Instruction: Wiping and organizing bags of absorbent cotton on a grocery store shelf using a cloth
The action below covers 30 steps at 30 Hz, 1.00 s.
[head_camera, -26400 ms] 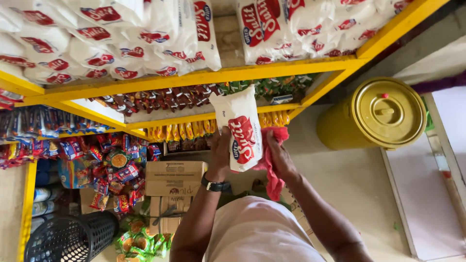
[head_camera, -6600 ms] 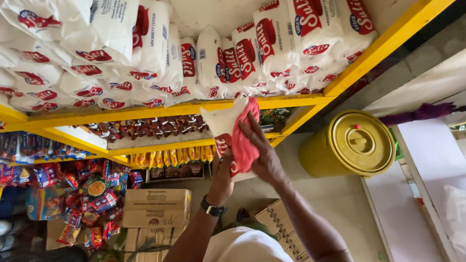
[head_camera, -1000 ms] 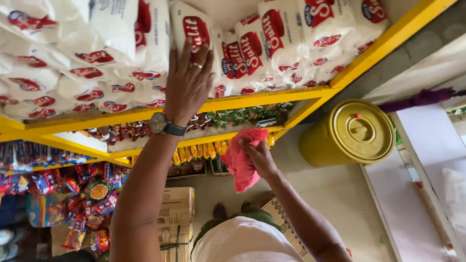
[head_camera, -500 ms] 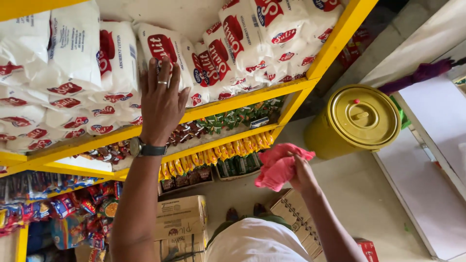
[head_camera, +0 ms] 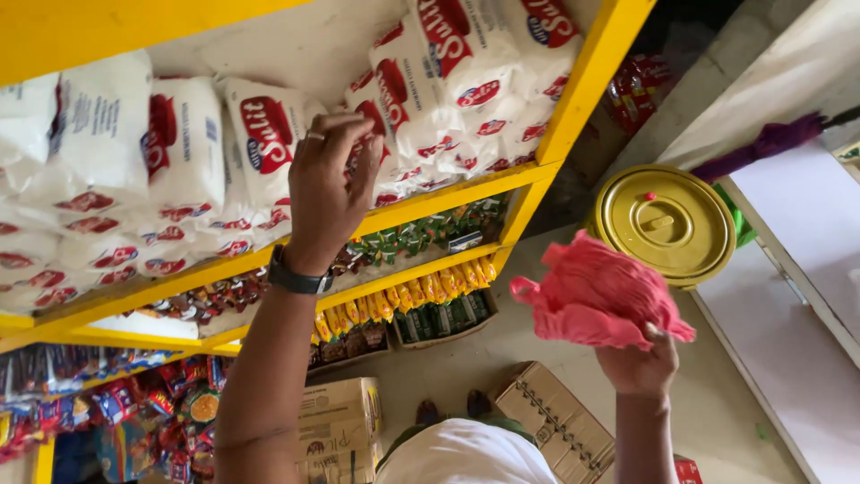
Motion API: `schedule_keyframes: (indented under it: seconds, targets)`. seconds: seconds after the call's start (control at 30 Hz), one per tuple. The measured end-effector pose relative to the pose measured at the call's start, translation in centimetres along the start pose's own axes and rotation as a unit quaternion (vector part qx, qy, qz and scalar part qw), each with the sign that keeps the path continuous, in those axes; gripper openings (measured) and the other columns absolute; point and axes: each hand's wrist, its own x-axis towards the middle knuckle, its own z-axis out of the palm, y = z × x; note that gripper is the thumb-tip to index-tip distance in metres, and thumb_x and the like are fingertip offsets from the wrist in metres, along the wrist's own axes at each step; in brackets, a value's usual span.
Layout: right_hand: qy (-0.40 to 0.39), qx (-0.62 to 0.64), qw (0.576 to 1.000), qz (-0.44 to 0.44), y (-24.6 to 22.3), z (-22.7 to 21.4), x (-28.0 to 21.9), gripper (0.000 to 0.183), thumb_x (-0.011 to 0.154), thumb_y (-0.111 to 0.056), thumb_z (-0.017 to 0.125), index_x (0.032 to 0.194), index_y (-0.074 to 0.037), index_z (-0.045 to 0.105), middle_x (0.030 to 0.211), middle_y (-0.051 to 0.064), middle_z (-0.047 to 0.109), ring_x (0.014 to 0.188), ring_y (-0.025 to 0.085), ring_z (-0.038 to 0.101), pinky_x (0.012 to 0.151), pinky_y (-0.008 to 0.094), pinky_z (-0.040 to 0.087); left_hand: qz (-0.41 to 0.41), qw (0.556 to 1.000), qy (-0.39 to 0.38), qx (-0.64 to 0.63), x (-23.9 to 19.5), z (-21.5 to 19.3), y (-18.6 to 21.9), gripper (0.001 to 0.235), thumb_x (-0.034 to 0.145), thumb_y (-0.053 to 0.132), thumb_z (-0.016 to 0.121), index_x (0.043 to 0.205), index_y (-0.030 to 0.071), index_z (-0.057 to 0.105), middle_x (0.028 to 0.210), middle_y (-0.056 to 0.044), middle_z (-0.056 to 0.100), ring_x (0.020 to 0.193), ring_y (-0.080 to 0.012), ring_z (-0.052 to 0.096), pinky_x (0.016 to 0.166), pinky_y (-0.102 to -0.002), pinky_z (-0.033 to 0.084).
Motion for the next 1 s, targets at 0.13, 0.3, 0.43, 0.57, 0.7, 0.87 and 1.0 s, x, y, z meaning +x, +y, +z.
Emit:
schedule_keyframes:
  seconds: [0.13,0.3,0.43,0.57,0.7,0.87,1.0]
  targets:
    - [-0.076,-0.008,0.997,-0.032,-0.1,1.2,-2.8,0.066,0.085,-0.02,0.072,0.149,-0.007,0.062,0.143,0.02,0.067,0.131,0.04,0.063,0.114,0.055,0.05,0.044,0.994,-0.019,-0.096,5.5,2.4,3.5,0.029,0.12,0.03,0.059,0.124,0.006,0.075,0.115,-0.015,0.073,0.092,-0.0302,0.075,0.085,-0.045,0.06]
    - [-0.08,-0.064,0.991,0.086,1.0,-0.6,-3.6,0.062,0.089,-0.027,0.076,0.145,-0.003,0.065,0.121,0.02,0.075,0.104,0.034,0.071,0.087,0.045,0.061,-0.008,0.995,-0.082,-0.048,10.0,10.4,2.3,0.048,0.119,0.048,0.048,0.115,0.006,0.07,0.098,-0.017,0.071,0.065,-0.0165,0.068,0.05,-0.029,0.054]
    - [0.012,-0.093,0.994,0.055,0.6,-1.5,-3.4,0.027,0.088,-0.021,0.074,0.112,-0.01,0.07,0.105,0.01,0.074,0.095,0.029,0.071,0.075,0.038,0.059,-0.196,0.971,-0.129,0.037,13.9,15.2,0.3,0.097,0.097,0.094,0.029,0.132,0.007,0.056,0.112,-0.02,0.073,0.089,-0.0328,0.076,0.059,-0.042,0.065]
    - [0.08,-0.093,0.987,0.103,0.6,-3.4,-4.7,0.019,0.089,-0.022,0.072,0.104,-0.012,0.066,0.107,0.013,0.071,0.091,0.032,0.07,0.075,0.04,0.061,-0.343,0.922,-0.18,0.012,15.6,17.2,-1.2,0.109,0.083,0.095,0.069,0.142,0.006,0.048,0.139,-0.023,0.07,0.125,-0.0503,0.069,0.096,-0.065,0.054]
    - [0.093,-0.123,0.983,0.1,0.6,-2.0,-6.7,0.031,0.088,-0.023,0.073,0.113,-0.008,0.064,0.103,0.013,0.068,0.084,0.031,0.07,0.066,0.041,0.064,-0.364,0.919,-0.147,-0.031,15.9,19.1,-2.2,0.103,0.079,0.078,0.09,0.138,0.004,0.048,0.14,-0.027,0.071,0.126,-0.052,0.068,0.101,-0.06,0.055]
    - [0.056,-0.105,0.989,0.089,0.8,-1.8,-6.5,0.031,0.09,-0.024,0.074,0.115,-0.008,0.065,0.104,0.014,0.07,0.086,0.032,0.071,0.068,0.043,0.065,-0.455,0.853,-0.081,-0.243,16.1,15.7,0.7,0.037,0.075,0.031,0.1,0.066,0.025,0.065,0.068,0.009,0.073,0.059,-0.0075,0.061,0.055,-0.031,0.048]
    - [0.029,-0.088,0.992,0.08,1.0,-1.7,-6.1,0.031,0.093,-0.026,0.074,0.116,-0.008,0.066,0.105,0.015,0.071,0.087,0.033,0.072,0.069,0.044,0.066,-0.493,0.807,-0.065,-0.317,16.2,12.8,1.9,0.032,0.073,0.033,0.095,0.089,0.013,0.076,0.084,0.001,0.077,0.076,-0.0147,0.069,0.068,-0.026,0.058]
